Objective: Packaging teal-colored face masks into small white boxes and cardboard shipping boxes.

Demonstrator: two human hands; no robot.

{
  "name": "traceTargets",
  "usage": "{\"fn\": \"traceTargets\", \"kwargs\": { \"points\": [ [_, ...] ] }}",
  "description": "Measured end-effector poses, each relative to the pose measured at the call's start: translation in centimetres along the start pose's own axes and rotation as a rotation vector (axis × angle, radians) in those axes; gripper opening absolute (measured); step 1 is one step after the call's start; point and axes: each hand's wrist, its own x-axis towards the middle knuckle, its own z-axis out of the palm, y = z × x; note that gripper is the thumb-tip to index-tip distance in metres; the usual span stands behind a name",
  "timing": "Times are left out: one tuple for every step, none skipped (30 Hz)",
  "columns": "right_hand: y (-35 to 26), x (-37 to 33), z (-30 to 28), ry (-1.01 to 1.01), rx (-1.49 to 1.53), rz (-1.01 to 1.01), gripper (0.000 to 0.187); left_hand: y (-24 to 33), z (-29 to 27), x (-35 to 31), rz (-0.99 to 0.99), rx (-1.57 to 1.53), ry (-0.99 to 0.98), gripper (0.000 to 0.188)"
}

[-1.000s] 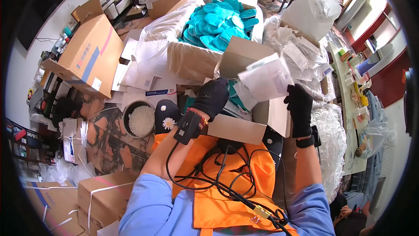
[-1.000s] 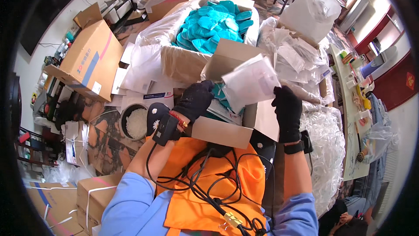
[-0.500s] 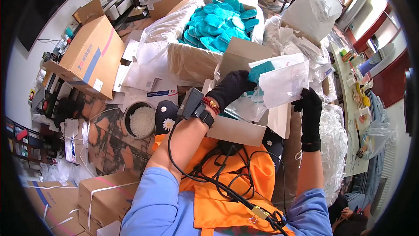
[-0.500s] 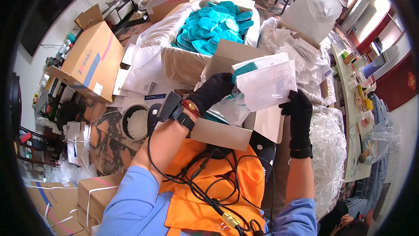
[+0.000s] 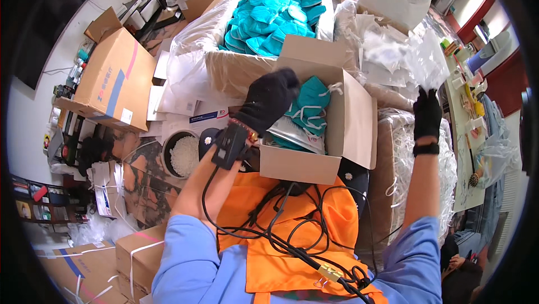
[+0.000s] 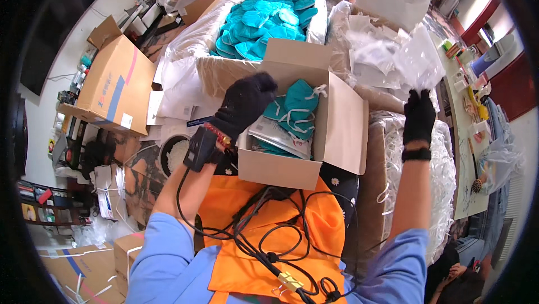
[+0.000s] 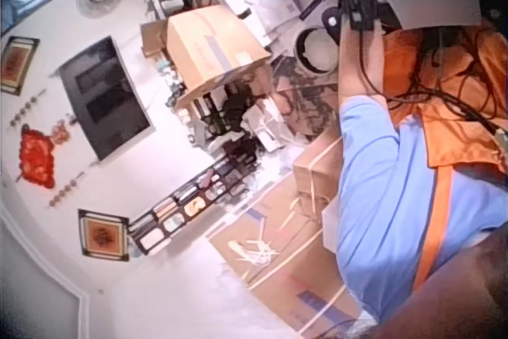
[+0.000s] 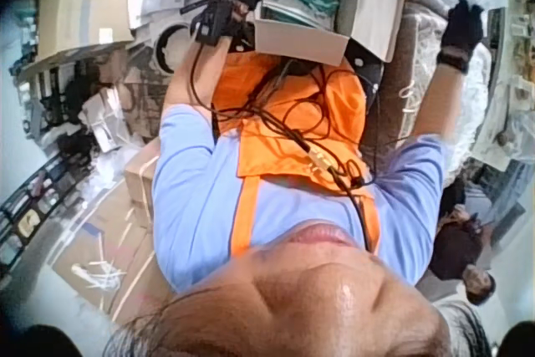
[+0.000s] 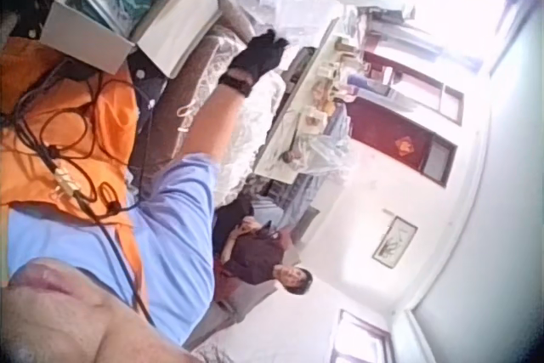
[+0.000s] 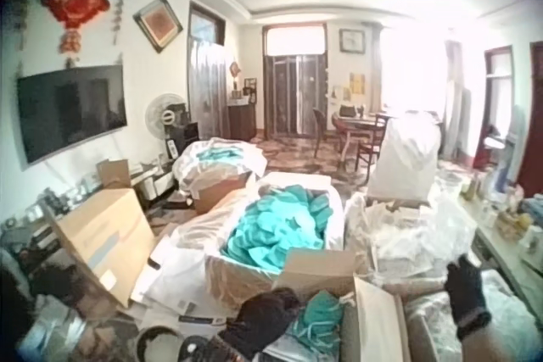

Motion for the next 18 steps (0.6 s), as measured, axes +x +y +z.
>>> {"fn": "traceTargets", "kwargs": {
  "points": [
    [3.1,2.7,-0.8,-0.046,-0.273,-0.084,0.015,1.6,-1.1,0.1,0.033,0.126,-0.276,0.044],
    [6.0,5.3,-1.7,-0.072,-0.538,-0.181,0.023,2.5,-1.5,-0.1,0.066,0.256,-0.547,0.044],
    [7.7,7.1,-2.0,-0.087,-0.993,-0.383,0.034,2.5,-1.3,-0.9,0.194,0.280,-0.615,0.038],
    [5.4,7.7,-0.1,-0.118,-0.804,-0.194,0.033,1.0,-0.3,-2.0,0.232,0.361,-0.569,0.036],
    [5.4,8.5,0.4,-0.097,-0.786,-0.324,0.035,-1.5,1.7,-2.8,0.292,0.437,-0.525,0.034],
    [5.6,9.2,0.9,-0.076,-0.765,-0.453,0.038,-3.2,3.0,-3.4,0.351,0.512,-0.481,0.032],
    [5.7,9.4,1.4,-0.071,-0.733,-0.553,0.037,-3.3,4.1,-3.0,0.326,0.652,-0.511,0.029],
    [5.9,9.3,2.0,-0.137,-0.643,-0.496,0.039,-3.6,4.7,-2.8,0.291,0.734,-0.557,0.027],
    [6.0,9.1,2.6,-0.196,-0.554,-0.431,0.041,-3.7,5.5,-2.5,0.258,0.813,-0.604,0.026],
    [6.9,9.0,2.9,-0.253,-0.500,-0.428,0.043,-4.1,6.2,-2.3,0.231,0.890,-0.642,0.024],
    [7.7,8.7,3.2,-0.310,-0.444,-0.418,0.045,-6.3,7.5,-2.2,0.245,0.881,-0.549,0.018],
    [6.1,7.1,4.1,-0.439,-0.066,-0.141,0.042,-6.6,7.2,-1.8,0.256,0.831,-0.478,0.016],
    [4.3,5.5,4.7,-0.444,0.494,0.214,0.039,-6.2,6.5,-1.4,0.273,0.783,-0.408,0.014],
    [2.4,3.8,5.0,-0.320,0.865,0.509,0.036,-5.2,5.5,-0.8,0.296,0.734,-0.341,0.013],
    [-0.2,2.1,5.2,-0.378,0.716,0.457,0.034,-3.0,3.7,0.0,0.239,0.708,-0.356,0.013],
    [-2.0,0.7,5.4,-0.433,0.568,0.398,0.031,-1.6,2.6,0.5,0.239,0.648,-0.338,0.014],
    [-3.7,-0.7,5.8,-0.528,0.450,0.275,0.031,-0.6,1.5,0.8,0.241,0.590,-0.320,0.016],
    [-5.3,-2.1,6.5,-0.621,0.330,0.150,0.030,0.2,0.5,1.1,0.240,0.534,-0.299,0.018]
  ]
}}
